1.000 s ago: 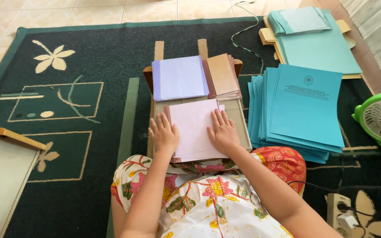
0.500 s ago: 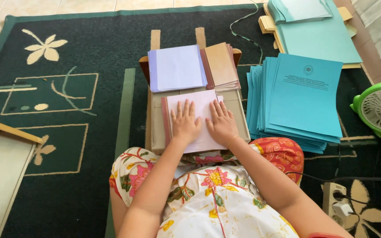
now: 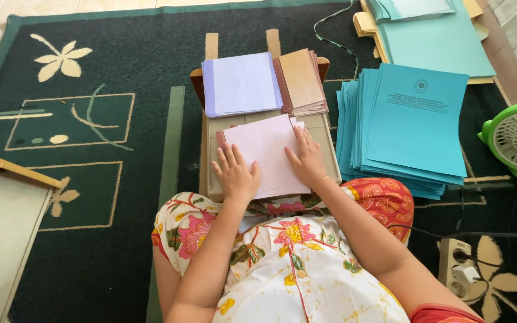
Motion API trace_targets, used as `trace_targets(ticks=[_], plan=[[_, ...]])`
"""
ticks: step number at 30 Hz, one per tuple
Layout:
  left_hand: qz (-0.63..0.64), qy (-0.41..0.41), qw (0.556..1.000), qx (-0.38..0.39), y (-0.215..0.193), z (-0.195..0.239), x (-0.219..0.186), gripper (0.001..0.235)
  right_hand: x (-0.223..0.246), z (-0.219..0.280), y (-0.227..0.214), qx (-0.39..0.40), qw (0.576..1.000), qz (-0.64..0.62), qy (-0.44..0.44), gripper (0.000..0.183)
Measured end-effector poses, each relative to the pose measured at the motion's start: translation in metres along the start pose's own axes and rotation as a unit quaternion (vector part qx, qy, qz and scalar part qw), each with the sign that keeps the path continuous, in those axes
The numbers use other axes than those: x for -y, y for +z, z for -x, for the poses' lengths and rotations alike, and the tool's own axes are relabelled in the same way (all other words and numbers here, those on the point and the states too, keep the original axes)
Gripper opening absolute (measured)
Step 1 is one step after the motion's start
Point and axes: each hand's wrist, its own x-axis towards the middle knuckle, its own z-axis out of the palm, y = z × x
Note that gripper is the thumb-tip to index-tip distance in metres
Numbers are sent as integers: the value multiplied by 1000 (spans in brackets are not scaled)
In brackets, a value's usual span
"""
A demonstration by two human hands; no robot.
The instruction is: The person sits on the floor and folds small rectangular papers in half using both hands. They repeatedly smooth the creases and stack the folded papers on a wooden board placed on their lap.
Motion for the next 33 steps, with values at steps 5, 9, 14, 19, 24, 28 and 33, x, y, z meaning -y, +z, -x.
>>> trace_targets(ticks=[5, 9, 14, 19, 24, 28, 33], plan=[[6, -4, 1000, -14, -3, 3, -3, 81, -1, -6, -14, 46, 998, -34, 14, 64], [19, -6, 1000, -14, 0, 3, -5, 83, 18, -11, -41, 83, 971, -209, 76, 70], [50, -2, 998, 26, -1, 3, -16, 83, -22, -37, -35, 47, 979, -119, 157, 65], [29, -2, 1000, 11, -12, 7, -20, 82, -53, -61, -25, 27, 951, -207, 230, 56], [35, 21, 996, -81, -9, 2, -4, 85, 7, -58, -73, 59, 853, -416, 309, 46], [52, 32, 991, -121, -5, 4, -1, 78, 58, -40, -82, 112, 835, -461, 278, 31], [180, 27, 966, -185, 8, 2, 8, 32, 61, -21, -13, 98, 982, -159, -20, 43]])
